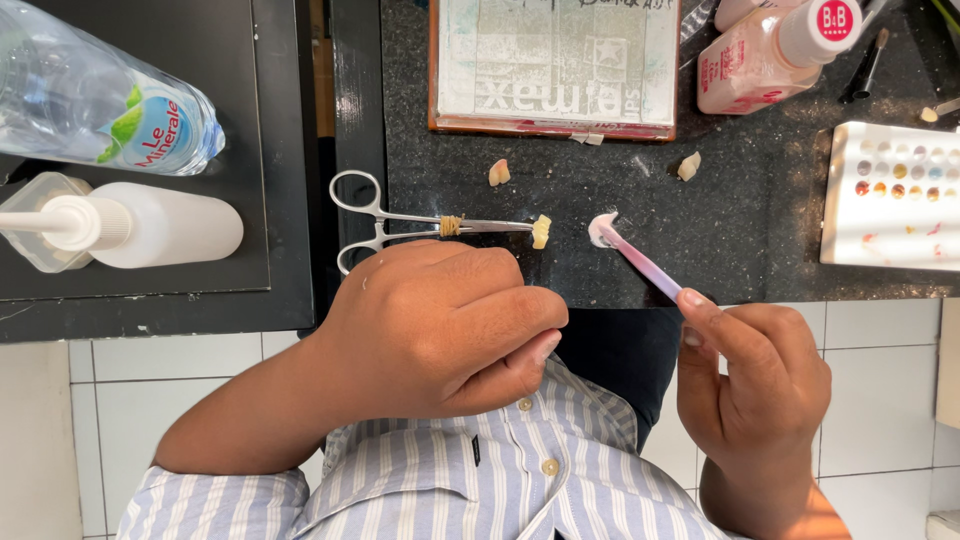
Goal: The person selects small tooth-shaped pieces from a container, arranges them into a row, and secures them using a pair of scissors. They then apply a white paste to the assembled teeth using a small spatula and a bottle of liquid, mixing the paste on the work surface.
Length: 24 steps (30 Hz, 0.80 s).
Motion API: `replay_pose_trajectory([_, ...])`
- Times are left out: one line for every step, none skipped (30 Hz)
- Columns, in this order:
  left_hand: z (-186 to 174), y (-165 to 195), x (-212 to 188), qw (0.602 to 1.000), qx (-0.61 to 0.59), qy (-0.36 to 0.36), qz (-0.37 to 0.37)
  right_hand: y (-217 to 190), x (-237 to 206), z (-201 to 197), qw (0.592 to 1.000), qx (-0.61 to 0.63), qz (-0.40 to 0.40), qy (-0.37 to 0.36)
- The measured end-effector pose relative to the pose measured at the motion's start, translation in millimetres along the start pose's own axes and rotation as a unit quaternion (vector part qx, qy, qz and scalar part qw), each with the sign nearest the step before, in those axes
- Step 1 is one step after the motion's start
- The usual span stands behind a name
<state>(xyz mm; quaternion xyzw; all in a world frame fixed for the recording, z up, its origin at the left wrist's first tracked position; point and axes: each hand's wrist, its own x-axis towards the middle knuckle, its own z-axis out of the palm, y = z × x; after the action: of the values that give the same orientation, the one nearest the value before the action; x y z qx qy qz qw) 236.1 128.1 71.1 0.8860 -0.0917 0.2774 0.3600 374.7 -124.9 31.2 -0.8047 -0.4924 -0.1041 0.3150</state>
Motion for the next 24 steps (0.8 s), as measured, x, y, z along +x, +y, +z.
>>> replay_pose_trajectory([0,0,0,1.000,-0.002,0.000,0.000,-1,0,-1,1.000,0.004,0.005,-0.004])
replay_pose_trajectory([0,0,0,1.000,0.000,0.001,0.001,-1,1,-2,1.000,0.012,0.020,-0.003])
replay_pose_trajectory([0,0,0,1.000,0.003,0.003,0.002,-2,2,-3,0.999,0.020,0.034,-0.001])
replay_pose_trajectory([0,0,0,1.000,0.007,0.006,0.002,-4,4,-5,0.998,0.032,0.058,0.003])
replay_pose_trajectory([0,0,-1,1.000,0.005,0.005,0.003,-6,6,-6,0.996,0.045,0.082,0.007])
replay_pose_trajectory([0,0,-1,1.000,0.002,0.004,0.004,-9,9,-9,0.995,0.039,0.090,0.005])
replay_pose_trajectory([0,0,0,1.000,0.000,0.003,0.006,-12,13,-12,0.995,0.033,0.098,0.004])
replay_pose_trajectory([0,0,0,1.000,0.001,0.002,0.007,-14,18,-15,0.995,0.028,0.099,0.000])
replay_pose_trajectory([0,0,0,1.000,0.001,0.001,0.008,-16,23,-17,0.995,0.022,0.101,-0.004])
replay_pose_trajectory([0,-1,0,1.000,0.001,0.001,0.009,-17,29,-19,0.995,0.017,0.096,-0.013])
replay_pose_trajectory([0,0,0,1.000,0.002,0.002,0.007,-18,33,-20,0.995,0.011,0.092,-0.021])
replay_pose_trajectory([0,0,0,1.000,0.003,0.003,0.006,-19,37,-21,0.995,0.009,0.096,-0.024])
replay_pose_trajectory([0,0,0,1.000,0.004,0.004,0.005,-21,39,-21,0.995,0.007,0.100,-0.027])
replay_pose_trajectory([0,0,0,1.000,0.004,0.005,0.005,-21,41,-22,0.994,0.005,0.104,-0.031])
replay_pose_trajectory([0,0,0,1.000,0.003,0.005,0.005,-22,41,-22,0.994,0.010,0.106,-0.039])
replay_pose_trajectory([-1,0,0,1.000,0.003,0.005,0.005,-21,39,-24,0.993,0.015,0.108,-0.046])
replay_pose_trajectory([-1,0,0,1.000,0.003,0.006,0.005,-20,37,-25,0.992,0.020,0.110,-0.052])
replay_pose_trajectory([0,0,-1,1.000,0.004,0.007,0.005,-18,35,-26,0.993,0.014,0.108,-0.051])
replay_pose_trajectory([0,0,-1,1.000,0.004,0.009,0.005,-15,31,-26,0.993,0.009,0.106,-0.050])
replay_pose_trajectory([0,0,-1,1.000,0.005,0.010,0.006,-12,28,-26,0.993,0.003,0.103,-0.050])
replay_pose_trajectory([0,0,-1,1.000,0.005,0.011,0.006,-9,24,-26,0.997,-0.008,0.065,-0.038])
replay_pose_trajectory([0,0,-1,1.000,0.006,0.012,0.005,-7,19,-25,0.999,-0.018,0.026,-0.027])
replay_pose_trajectory([0,-1,-1,1.000,0.004,0.011,0.004,-4,15,-21,1.000,-0.025,0.001,-0.016])
replay_pose_trajectory([0,-1,-1,1.000,0.003,0.010,0.004,-2,11,-17,0.999,-0.032,-0.025,-0.005])
